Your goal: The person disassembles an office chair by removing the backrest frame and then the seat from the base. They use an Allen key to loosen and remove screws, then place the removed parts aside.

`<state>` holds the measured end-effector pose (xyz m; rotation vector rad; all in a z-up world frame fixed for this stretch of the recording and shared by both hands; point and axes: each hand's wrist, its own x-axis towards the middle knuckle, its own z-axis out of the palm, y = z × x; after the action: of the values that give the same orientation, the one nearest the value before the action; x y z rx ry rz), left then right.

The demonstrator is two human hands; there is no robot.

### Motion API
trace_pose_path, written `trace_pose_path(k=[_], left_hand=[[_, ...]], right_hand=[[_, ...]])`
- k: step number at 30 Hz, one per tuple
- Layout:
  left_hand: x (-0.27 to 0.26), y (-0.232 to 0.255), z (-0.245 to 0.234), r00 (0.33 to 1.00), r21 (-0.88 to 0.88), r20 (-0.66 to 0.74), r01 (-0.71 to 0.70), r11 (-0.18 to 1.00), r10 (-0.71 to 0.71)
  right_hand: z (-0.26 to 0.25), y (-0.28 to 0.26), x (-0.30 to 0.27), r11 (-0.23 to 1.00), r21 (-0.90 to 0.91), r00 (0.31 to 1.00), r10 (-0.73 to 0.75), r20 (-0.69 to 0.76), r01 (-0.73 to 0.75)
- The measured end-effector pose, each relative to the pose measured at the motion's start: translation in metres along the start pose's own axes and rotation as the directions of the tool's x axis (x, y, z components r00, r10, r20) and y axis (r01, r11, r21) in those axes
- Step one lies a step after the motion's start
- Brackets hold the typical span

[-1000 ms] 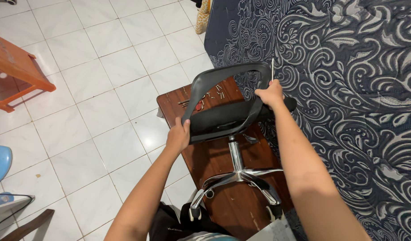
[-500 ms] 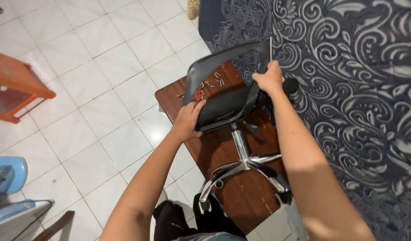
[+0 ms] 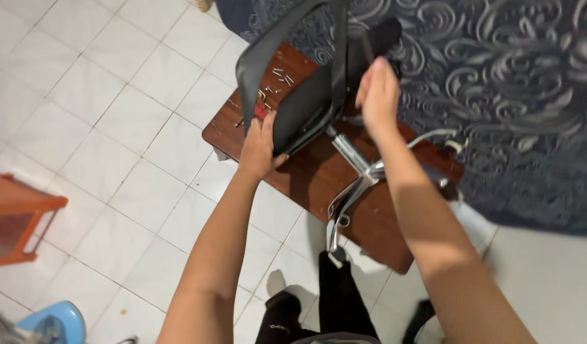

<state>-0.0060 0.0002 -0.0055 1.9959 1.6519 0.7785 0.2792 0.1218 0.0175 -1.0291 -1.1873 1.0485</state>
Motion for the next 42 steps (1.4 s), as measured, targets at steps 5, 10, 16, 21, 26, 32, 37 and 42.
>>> trace_pose_path(k=[5,10,16,21,26,32,37,42], left_hand=[[0.0,-0.004,-0.004,0.999,-0.032,0.032,-0.004,0.999,0.005],[0.002,-0.001,-0.004,0.996,0.007,0.067,0.052,0.999,-0.052],[0.002,0.006,-0.007,0.992,0.043,0.077,0.095,0.995,-0.098],[0.0,0.005,-0.004,0.987,0.063,0.082,0.137,0.989,-0.142],[-0.003,0.003,-0.003,0.992,0.054,0.063,0.102,0.993,-0.105],[-0.01,0.007,-0.002,0.984,0.075,0.058,0.162,0.984,-0.167],[-0.015,0.009,-0.002,0.987,0.089,0.03,0.155,0.984,-0.158],[-0.013,0.008,-0.002,0.985,0.088,0.047,0.162,0.983,-0.167]], right_hand=[[0.011,0.027,-0.163,0.835,-0.466,0.951,0.304,-0.052,-0.292],[0.037,0.052,-0.231,0.752,-0.546,0.907,0.42,-0.034,-0.369],[0.064,0.058,-0.236,0.825,-0.562,0.996,0.085,0.017,-0.061],[0.086,0.053,-0.227,0.748,-0.66,0.997,-0.047,0.053,0.071],[0.095,0.045,-0.227,0.478,-0.852,0.972,-0.017,0.235,0.214],[0.107,0.069,-0.22,0.77,-0.585,0.932,0.357,0.063,-0.256],[0.09,0.083,-0.203,0.647,0.239,0.69,0.681,0.246,-0.724],[0.101,0.069,-0.209,0.419,-0.866,0.932,0.112,0.346,0.272]])
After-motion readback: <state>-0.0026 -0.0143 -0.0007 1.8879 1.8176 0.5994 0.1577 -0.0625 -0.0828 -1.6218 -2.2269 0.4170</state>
